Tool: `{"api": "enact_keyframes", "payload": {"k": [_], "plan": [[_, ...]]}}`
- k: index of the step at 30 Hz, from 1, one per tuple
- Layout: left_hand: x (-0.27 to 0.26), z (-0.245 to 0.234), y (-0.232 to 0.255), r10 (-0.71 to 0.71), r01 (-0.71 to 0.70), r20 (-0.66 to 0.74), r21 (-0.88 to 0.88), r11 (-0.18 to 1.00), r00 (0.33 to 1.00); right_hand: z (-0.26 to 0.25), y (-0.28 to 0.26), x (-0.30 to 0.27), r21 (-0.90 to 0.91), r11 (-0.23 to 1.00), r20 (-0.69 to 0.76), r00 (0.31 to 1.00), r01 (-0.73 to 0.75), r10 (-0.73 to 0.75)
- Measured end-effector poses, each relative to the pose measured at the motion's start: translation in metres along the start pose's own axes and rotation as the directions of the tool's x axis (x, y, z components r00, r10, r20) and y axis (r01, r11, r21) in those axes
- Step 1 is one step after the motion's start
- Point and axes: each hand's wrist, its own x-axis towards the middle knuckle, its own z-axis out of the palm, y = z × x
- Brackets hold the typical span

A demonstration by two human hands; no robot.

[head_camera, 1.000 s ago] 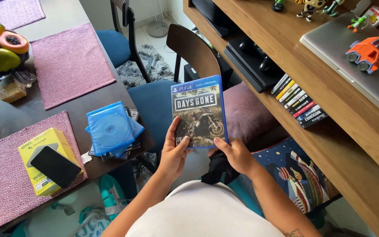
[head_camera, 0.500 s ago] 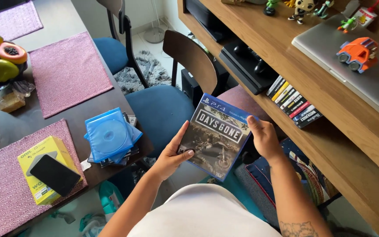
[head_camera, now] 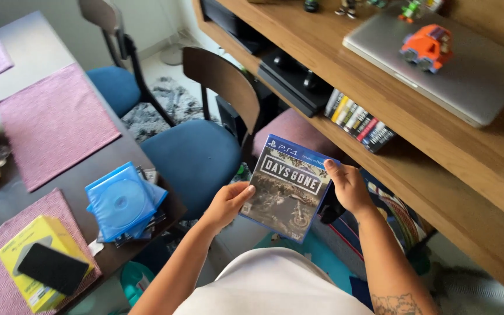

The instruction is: Cleaning PlayStation 4 game discs with a cloth and organizing the cases on a desk.

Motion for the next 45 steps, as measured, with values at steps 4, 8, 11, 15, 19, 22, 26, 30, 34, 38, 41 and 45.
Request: {"api": "enact_keyframes", "payload": {"k": [4,8,11,15,19,22,26,30,34,38,41,45], "plan": [[0.020,0.019,0.013,0.162,-0.166,0.035,0.282,0.945,0.986,-0.025,0.127,-0.013,-0.019,0.998,-0.058,0.996,-0.065,0.064],[0.040,0.057,0.029,-0.019,-0.053,0.239,0.293,0.955,0.971,-0.055,0.177,-0.040,-0.092,0.944,-0.139,0.943,-0.316,0.302],[0.067,0.089,0.008,-0.114,0.001,0.345,0.310,0.951,0.932,-0.080,0.207,-0.061,-0.123,0.880,-0.195,0.881,-0.458,0.431],[0.100,0.145,-0.011,-0.189,0.068,0.480,0.258,0.964,0.856,-0.112,0.255,-0.089,-0.117,0.756,-0.281,0.752,-0.644,0.596],[0.129,0.197,-0.009,-0.219,0.050,0.508,0.325,0.944,0.833,-0.146,0.244,-0.099,-0.098,0.590,-0.389,0.576,-0.802,0.719],[0.156,0.233,-0.016,-0.199,0.125,0.409,0.202,0.971,0.890,-0.162,0.202,-0.096,-0.077,0.570,-0.469,0.535,-0.818,0.703],[0.175,0.278,0.003,-0.125,0.089,0.333,0.123,0.988,0.935,-0.173,0.182,-0.090,-0.138,0.481,-0.433,0.489,-0.866,0.757],[0.190,0.308,0.026,-0.011,-0.015,0.275,0.094,0.995,0.961,-0.185,0.182,-0.067,-0.168,0.517,-0.422,0.536,-0.839,0.732],[0.214,0.331,-0.001,0.043,-0.097,0.176,0.306,0.947,0.983,-0.190,0.266,-0.045,-0.238,0.514,-0.493,0.559,-0.824,0.667],[0.219,0.331,-0.006,0.050,-0.063,0.058,0.256,0.965,0.997,-0.169,0.305,0.005,-0.017,0.672,-0.465,0.601,-0.741,0.650],[0.219,0.326,-0.008,0.065,-0.067,0.019,0.250,0.966,0.998,-0.150,0.290,0.036,0.039,0.708,-0.385,0.643,-0.705,0.662],[0.200,0.303,0.015,0.058,-0.069,0.054,0.227,0.971,0.997,-0.146,0.208,0.069,-0.016,0.725,-0.370,0.677,-0.689,0.636]]}}
